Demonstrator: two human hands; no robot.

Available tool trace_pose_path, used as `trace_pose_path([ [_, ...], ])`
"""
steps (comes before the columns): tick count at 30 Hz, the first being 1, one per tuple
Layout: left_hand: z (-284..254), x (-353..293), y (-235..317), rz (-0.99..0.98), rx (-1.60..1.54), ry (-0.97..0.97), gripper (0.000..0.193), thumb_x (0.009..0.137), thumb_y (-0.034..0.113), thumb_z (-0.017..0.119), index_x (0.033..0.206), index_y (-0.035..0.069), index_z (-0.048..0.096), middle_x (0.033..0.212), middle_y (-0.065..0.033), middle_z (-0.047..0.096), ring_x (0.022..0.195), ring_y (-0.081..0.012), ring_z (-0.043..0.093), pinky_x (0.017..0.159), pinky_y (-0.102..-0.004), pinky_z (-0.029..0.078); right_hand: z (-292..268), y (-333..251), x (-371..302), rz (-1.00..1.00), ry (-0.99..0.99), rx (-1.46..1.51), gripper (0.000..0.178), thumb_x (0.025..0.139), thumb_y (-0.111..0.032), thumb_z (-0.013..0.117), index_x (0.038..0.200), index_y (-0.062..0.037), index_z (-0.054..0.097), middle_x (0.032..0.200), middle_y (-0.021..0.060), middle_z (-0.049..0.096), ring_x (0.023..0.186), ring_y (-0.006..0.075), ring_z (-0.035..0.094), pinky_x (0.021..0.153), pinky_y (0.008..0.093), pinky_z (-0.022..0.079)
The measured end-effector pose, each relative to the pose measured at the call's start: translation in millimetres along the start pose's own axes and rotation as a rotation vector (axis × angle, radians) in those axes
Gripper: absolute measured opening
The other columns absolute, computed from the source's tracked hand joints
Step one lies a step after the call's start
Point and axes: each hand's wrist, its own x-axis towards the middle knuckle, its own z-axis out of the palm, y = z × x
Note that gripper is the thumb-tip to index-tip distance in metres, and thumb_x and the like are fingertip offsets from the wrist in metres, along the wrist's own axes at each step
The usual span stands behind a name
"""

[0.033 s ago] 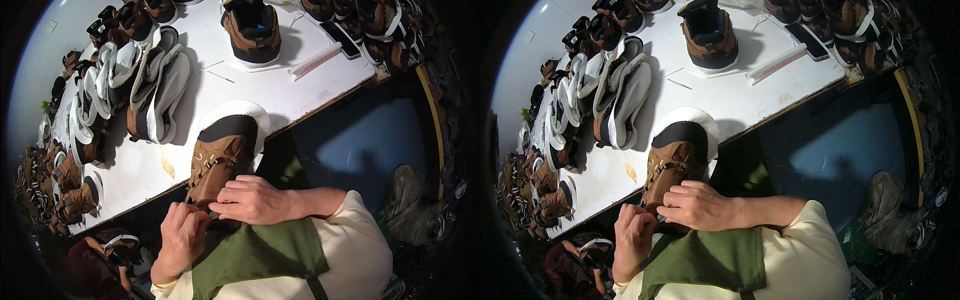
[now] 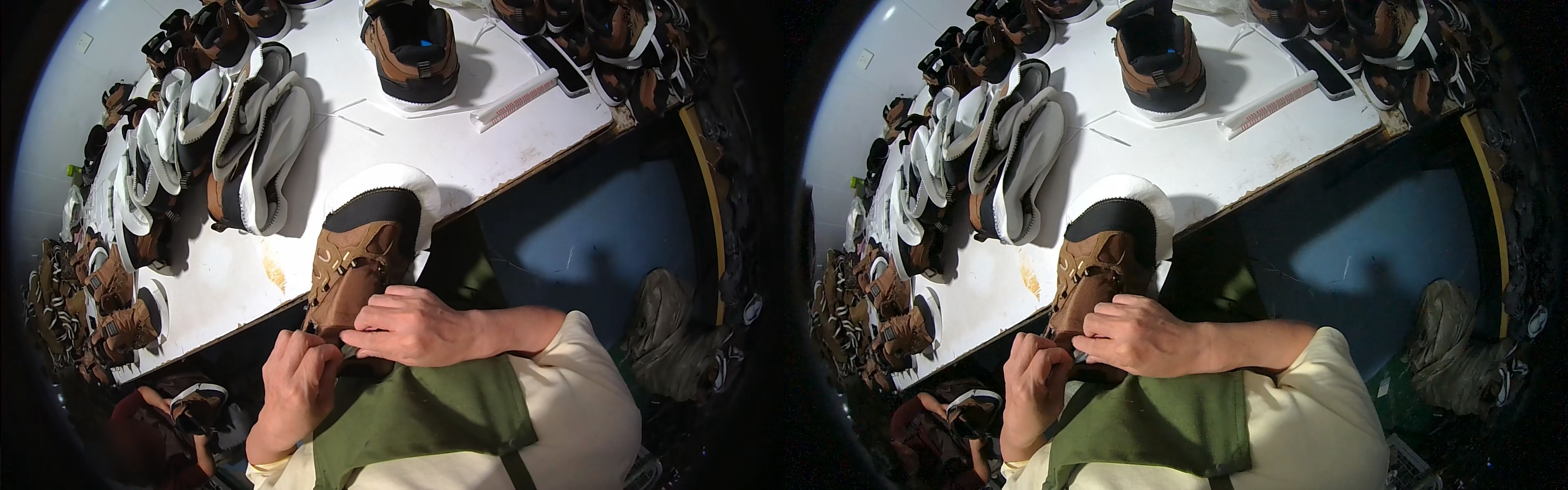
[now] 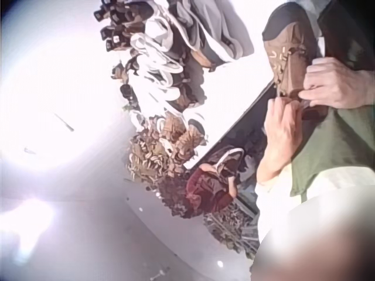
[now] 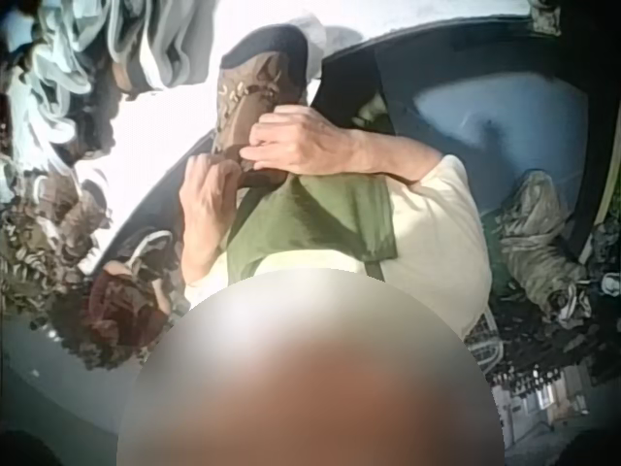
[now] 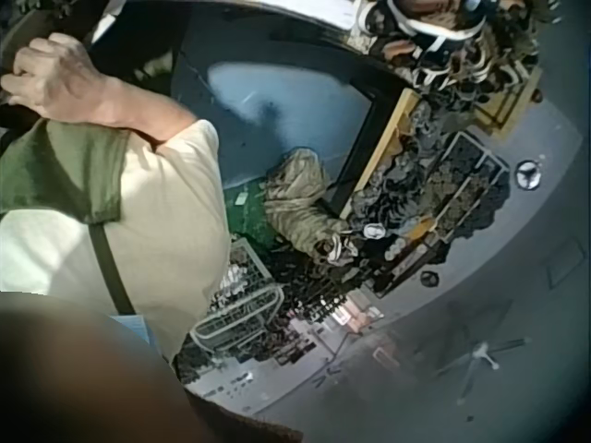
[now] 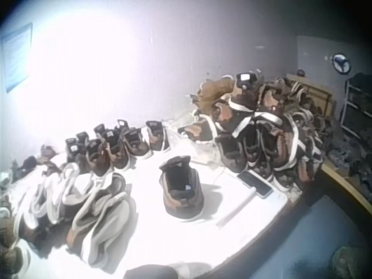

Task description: The person assembles a brown and black shoe by hand, attaching a white midsole strip to the shoe's edge. They repeatedly press and adjust the strip along the perimeter, then place the finished shoe on the table and pick up another shoe to continue the process.

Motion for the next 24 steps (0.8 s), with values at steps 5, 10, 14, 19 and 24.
trace_pose_path([
  [5, -0.4, 0.8, -0.3, -0.005, -0.012, 0.002, 0.024, 0.061, -0.010, 0.068, 0.077, 0.003, 0.055, 0.075, -0.0092, 0.051, 0.067, -0.0273, 0.050, 0.057, -0.0342, 0.039, 0.4, 0.0, 0.5, -0.004, -0.002, -0.005, 0.029, 0.073, -0.016, 0.072, 0.099, -0.0032, 0.064, 0.082, 0.0016, 0.056, 0.072, 0.0157, 0.055, 0.057, 0.0286, 0.041],
  [10, -1.8, -1.7, -6.6, 0.042, 0.014, -0.033, 0.023, 0.064, -0.006, 0.070, 0.082, 0.004, 0.058, 0.079, -0.0088, 0.053, 0.068, -0.0264, 0.051, 0.057, -0.0342, 0.043, -0.5, -0.2, 1.2, -0.013, -0.004, -0.009, 0.029, 0.073, -0.015, 0.072, 0.098, -0.0032, 0.064, 0.081, 0.0017, 0.056, 0.071, 0.0156, 0.055, 0.056, 0.0282, 0.041],
  [14, -1.5, -1.7, -6.6, 0.049, 0.026, -0.029, 0.024, 0.063, -0.006, 0.070, 0.082, 0.003, 0.058, 0.079, -0.0090, 0.053, 0.068, -0.0265, 0.050, 0.057, -0.0342, 0.042, 0.3, 0.4, 1.0, -0.017, 0.005, -0.010, 0.028, 0.073, -0.015, 0.072, 0.097, -0.0032, 0.065, 0.080, 0.0015, 0.056, 0.071, 0.0154, 0.055, 0.055, 0.0279, 0.040],
  [19, 0.3, -2.7, -7.2, 0.064, 0.033, -0.009, 0.024, 0.063, -0.006, 0.070, 0.082, 0.003, 0.058, 0.078, -0.0095, 0.052, 0.067, -0.0264, 0.050, 0.056, -0.0341, 0.041, 1.6, 1.7, -0.5, -0.028, 0.007, -0.032, 0.027, 0.073, -0.014, 0.072, 0.096, -0.0034, 0.065, 0.078, 0.0007, 0.056, 0.069, 0.0150, 0.055, 0.054, 0.0277, 0.040],
  [24, 2.4, -3.8, -8.1, 0.070, 0.048, 0.003, 0.025, 0.062, -0.006, 0.070, 0.082, 0.004, 0.057, 0.078, -0.0093, 0.052, 0.067, -0.0262, 0.050, 0.057, -0.0342, 0.041, 0.2, 0.3, 0.1, -0.023, 0.015, -0.025, 0.026, 0.073, -0.014, 0.072, 0.096, -0.0033, 0.065, 0.079, 0.0009, 0.057, 0.069, 0.0151, 0.055, 0.054, 0.0279, 0.041],
])
